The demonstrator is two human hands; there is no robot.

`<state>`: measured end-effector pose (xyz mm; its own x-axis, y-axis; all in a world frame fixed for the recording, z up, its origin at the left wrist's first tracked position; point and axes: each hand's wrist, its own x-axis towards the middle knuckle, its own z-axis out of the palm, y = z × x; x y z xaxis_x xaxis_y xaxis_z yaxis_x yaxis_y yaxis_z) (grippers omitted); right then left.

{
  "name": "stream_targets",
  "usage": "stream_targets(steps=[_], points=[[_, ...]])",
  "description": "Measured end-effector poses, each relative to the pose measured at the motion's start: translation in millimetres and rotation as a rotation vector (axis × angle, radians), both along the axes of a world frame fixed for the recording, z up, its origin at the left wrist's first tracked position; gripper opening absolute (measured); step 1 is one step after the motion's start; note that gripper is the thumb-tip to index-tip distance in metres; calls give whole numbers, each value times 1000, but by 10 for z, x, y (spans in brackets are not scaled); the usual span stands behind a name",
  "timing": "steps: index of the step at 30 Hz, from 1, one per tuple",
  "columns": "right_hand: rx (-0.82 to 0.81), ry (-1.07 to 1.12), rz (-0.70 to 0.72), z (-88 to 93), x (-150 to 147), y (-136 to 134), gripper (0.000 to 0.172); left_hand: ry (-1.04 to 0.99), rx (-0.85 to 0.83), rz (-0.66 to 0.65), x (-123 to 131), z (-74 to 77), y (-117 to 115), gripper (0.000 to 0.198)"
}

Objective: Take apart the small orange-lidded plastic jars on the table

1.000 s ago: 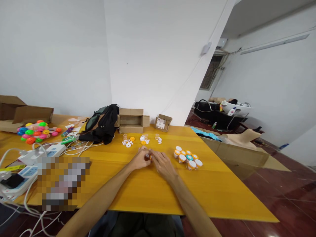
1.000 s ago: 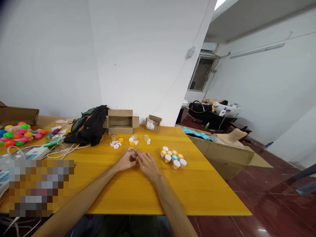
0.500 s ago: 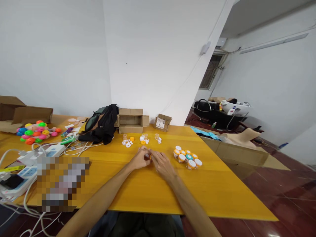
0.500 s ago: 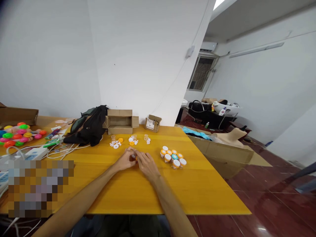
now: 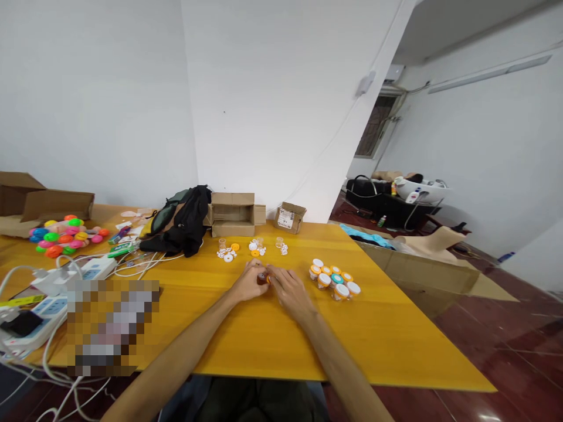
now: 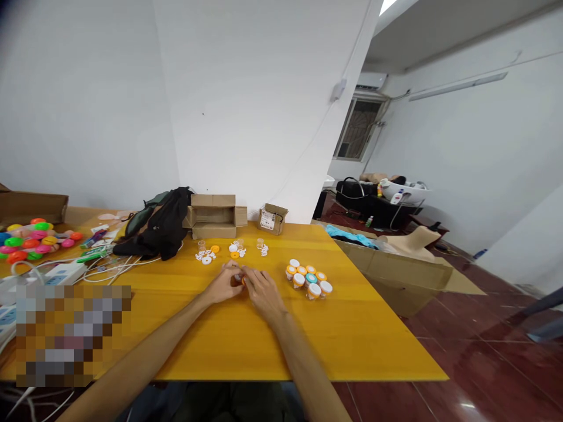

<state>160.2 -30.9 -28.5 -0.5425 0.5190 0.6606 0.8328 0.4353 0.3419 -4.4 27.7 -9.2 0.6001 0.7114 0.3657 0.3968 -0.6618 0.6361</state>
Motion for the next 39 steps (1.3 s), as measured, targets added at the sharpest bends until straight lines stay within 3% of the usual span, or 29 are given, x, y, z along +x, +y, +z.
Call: stream_targets(steps=[8, 22, 39], points=[[-46, -46, -21, -4, -6, 2, 33, 26, 24, -24, 7, -3, -15, 10], [-89, 123, 50, -19, -23, 8, 28, 36, 86, -15, 10, -34, 3, 5], [-198, 653, 124, -97, -44, 61, 22, 38, 137, -58, -3, 25, -44, 9]])
